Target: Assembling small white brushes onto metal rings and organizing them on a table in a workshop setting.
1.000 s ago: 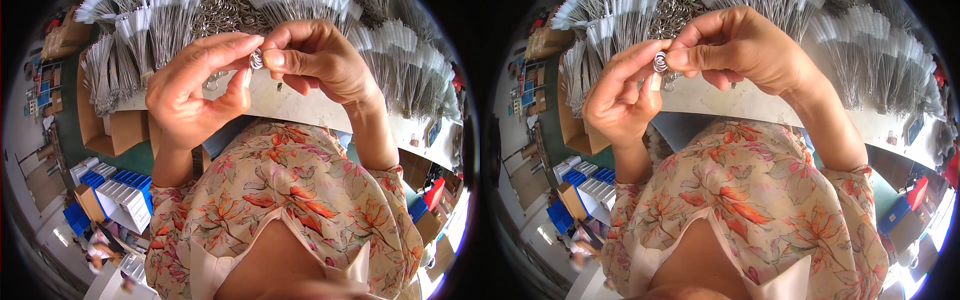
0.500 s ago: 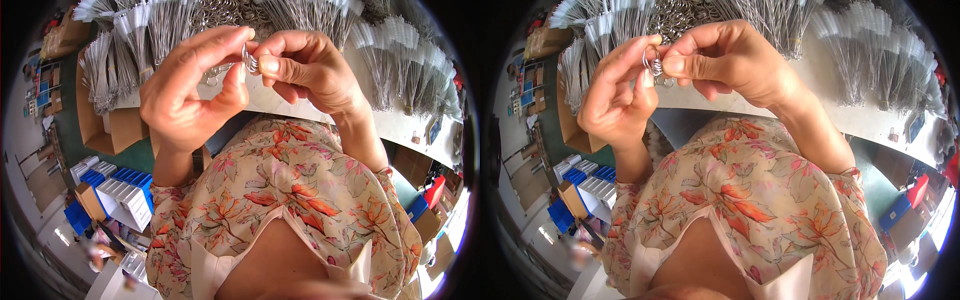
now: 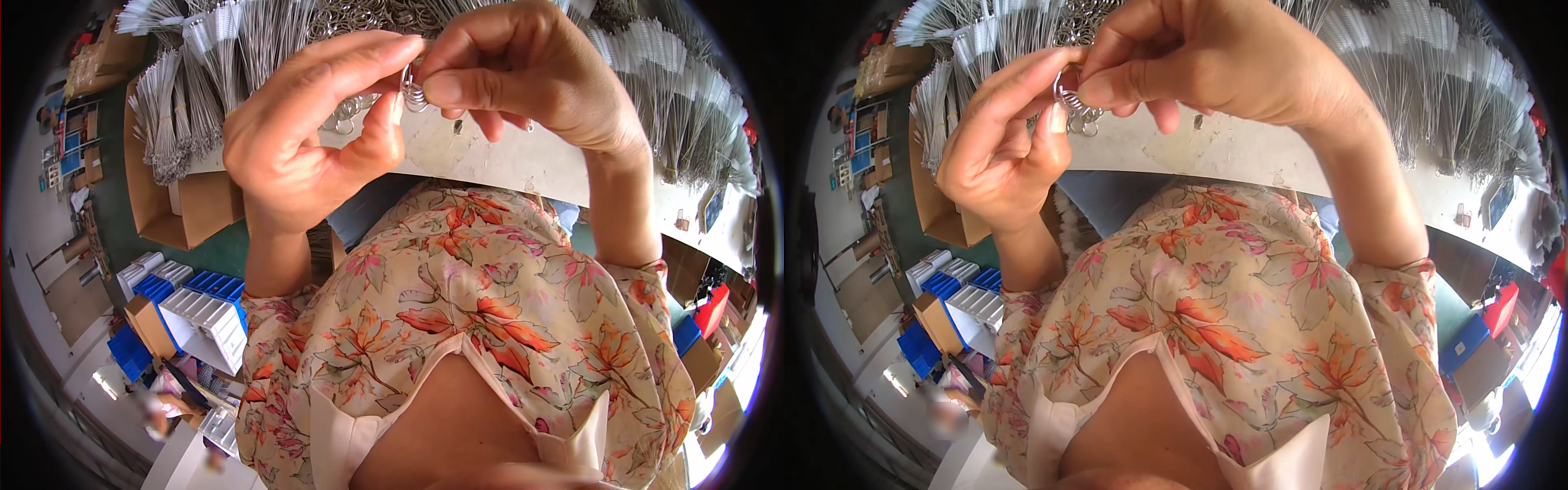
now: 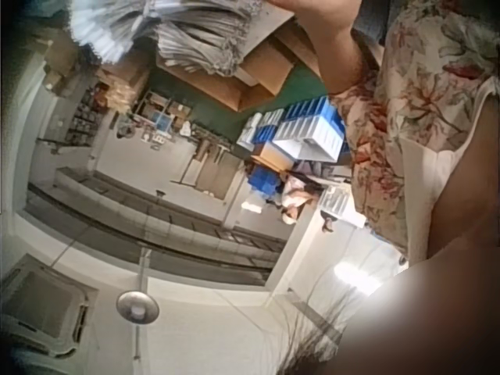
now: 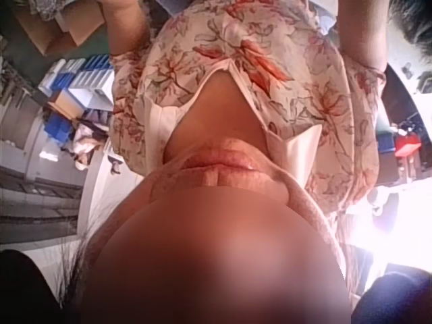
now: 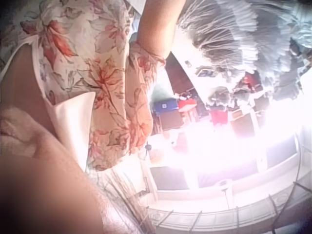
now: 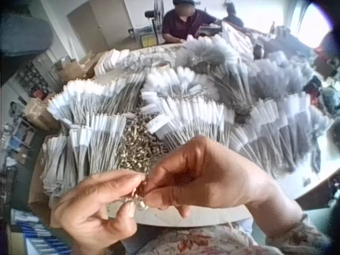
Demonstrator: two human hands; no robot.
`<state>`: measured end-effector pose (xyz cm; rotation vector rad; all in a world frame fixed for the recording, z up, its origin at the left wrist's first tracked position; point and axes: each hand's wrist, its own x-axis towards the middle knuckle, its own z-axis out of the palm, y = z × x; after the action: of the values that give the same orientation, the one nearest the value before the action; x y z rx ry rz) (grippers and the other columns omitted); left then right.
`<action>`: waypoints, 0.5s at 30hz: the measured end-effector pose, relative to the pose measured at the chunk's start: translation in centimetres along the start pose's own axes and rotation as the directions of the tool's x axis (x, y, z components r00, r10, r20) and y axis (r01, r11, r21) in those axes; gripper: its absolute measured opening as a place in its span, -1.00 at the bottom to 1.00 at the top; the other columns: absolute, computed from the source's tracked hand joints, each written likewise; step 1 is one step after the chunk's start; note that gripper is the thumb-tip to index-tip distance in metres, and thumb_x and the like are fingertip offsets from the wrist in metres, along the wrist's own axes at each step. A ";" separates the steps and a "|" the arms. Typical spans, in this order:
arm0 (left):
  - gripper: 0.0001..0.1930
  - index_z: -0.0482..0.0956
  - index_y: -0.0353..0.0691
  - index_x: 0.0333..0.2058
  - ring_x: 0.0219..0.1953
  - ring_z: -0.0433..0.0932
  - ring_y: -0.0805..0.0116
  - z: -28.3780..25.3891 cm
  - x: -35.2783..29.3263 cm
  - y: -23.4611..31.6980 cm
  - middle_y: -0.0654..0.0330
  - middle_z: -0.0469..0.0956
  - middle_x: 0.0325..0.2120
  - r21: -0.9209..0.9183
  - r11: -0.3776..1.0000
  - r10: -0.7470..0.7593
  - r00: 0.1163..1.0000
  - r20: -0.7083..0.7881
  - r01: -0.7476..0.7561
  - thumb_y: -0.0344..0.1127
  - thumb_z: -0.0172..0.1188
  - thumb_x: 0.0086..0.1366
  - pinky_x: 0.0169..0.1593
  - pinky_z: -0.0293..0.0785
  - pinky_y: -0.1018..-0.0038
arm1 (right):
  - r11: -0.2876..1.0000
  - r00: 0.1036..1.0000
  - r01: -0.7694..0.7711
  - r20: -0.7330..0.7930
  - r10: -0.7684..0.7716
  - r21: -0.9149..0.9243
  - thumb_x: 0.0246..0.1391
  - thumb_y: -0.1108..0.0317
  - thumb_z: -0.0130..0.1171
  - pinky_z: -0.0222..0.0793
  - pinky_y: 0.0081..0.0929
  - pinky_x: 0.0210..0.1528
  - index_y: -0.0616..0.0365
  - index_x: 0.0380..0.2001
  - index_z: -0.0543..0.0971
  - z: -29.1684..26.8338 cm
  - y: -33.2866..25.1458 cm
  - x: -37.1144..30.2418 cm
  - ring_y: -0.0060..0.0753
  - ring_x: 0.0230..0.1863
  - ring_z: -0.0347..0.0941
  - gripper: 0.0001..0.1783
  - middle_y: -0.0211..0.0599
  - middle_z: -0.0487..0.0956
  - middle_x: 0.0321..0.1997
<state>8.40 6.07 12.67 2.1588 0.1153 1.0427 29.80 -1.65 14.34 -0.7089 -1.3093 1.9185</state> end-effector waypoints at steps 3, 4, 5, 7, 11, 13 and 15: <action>-0.74 0.49 -0.54 -0.21 -0.27 0.55 0.34 -0.4 -0.2 -0.5 -0.05 0.54 -0.28 -0.174 0.969 -0.175 0.985 0.001 0.173 -0.67 0.09 0.06 -0.19 0.52 0.53 | 0.937 0.900 -0.017 -0.413 -0.138 -0.350 0.07 0.34 0.10 0.36 -0.65 -0.44 0.25 -0.39 0.54 4.5 -0.1 1.6 -0.66 -0.41 0.42 -0.83 -0.36 0.53 -0.42; -0.75 0.50 -0.51 -0.21 -0.30 0.56 0.41 -0.5 -0.2 -0.8 0.02 0.56 -0.32 -0.394 0.872 -0.311 0.950 0.010 0.290 -0.64 0.11 0.08 -0.19 0.55 0.55 | 0.764 0.715 -0.037 -0.551 -0.430 -0.644 -0.04 0.51 0.20 0.31 -0.76 -0.55 0.28 -0.39 0.57 5.1 1.2 2.0 -0.70 -0.54 0.41 -0.90 -0.37 0.54 -0.48; -0.74 0.48 -0.52 -0.17 -0.28 0.54 0.43 -0.6 -0.2 -1.0 0.03 0.56 -0.31 -0.572 0.742 -0.373 0.924 0.079 0.349 -0.63 0.08 0.11 -0.15 0.52 0.55 | 0.637 0.679 0.073 -0.430 -0.595 -0.767 -0.09 0.56 0.23 0.34 -0.74 -0.54 0.29 -0.40 0.57 4.7 1.9 2.0 -0.70 -0.53 0.41 -0.89 -0.34 0.55 -0.44; -0.74 0.48 -0.51 -0.17 -0.28 0.54 0.44 -0.7 -0.5 -1.1 0.04 0.56 -0.30 -0.562 0.732 -0.418 0.905 0.078 0.386 -0.63 0.08 0.11 -0.16 0.52 0.57 | 0.660 0.651 0.072 -0.467 -0.599 -0.748 -0.08 0.56 0.23 0.34 -0.74 -0.54 0.28 -0.39 0.57 5.1 2.9 2.2 -0.69 -0.53 0.41 -0.88 -0.33 0.55 -0.42; -0.72 0.51 -0.36 -0.14 -0.24 0.53 0.47 -0.9 -2.4 -1.8 0.12 0.55 -0.26 -0.261 0.857 -0.426 0.896 0.126 0.444 -0.57 0.13 0.11 -0.17 0.49 0.60 | 0.786 0.498 -0.009 -0.684 -0.532 -0.618 -0.11 0.51 0.23 0.26 -0.57 -0.56 0.18 -0.40 0.56 6.1 7.9 3.9 -0.51 -0.59 0.38 -0.88 -0.30 0.46 -0.55; -0.69 0.52 -0.25 -0.13 -0.19 0.52 0.42 -1.7 -2.6 -2.4 0.20 0.51 -0.21 -0.089 0.795 -0.553 0.776 0.302 0.600 -0.50 0.20 0.10 -0.16 0.49 0.56 | 0.617 0.519 -0.148 -0.591 -0.617 -0.773 -0.15 0.55 0.22 0.31 -0.53 -0.57 0.19 -0.47 0.53 5.2 11.4 3.8 -0.31 -0.57 0.44 -0.89 -0.25 0.47 -0.55; -0.74 0.52 -0.25 -0.15 -0.26 0.54 0.43 -4.4 -3.3 -4.9 0.18 0.54 -0.28 0.110 0.797 -0.600 0.758 0.257 0.594 -0.44 0.18 0.14 -0.22 0.52 0.55 | 0.332 0.617 -0.279 -0.433 -0.658 -0.901 -0.20 0.51 0.20 0.30 -0.45 -0.64 0.07 -0.50 0.52 5.0 14.6 3.1 -0.36 -0.61 0.40 -0.88 -0.38 0.39 -0.61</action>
<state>4.17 10.93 9.22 2.0441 0.6434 0.3577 20.64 -5.56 2.13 -1.5883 -1.6739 0.1881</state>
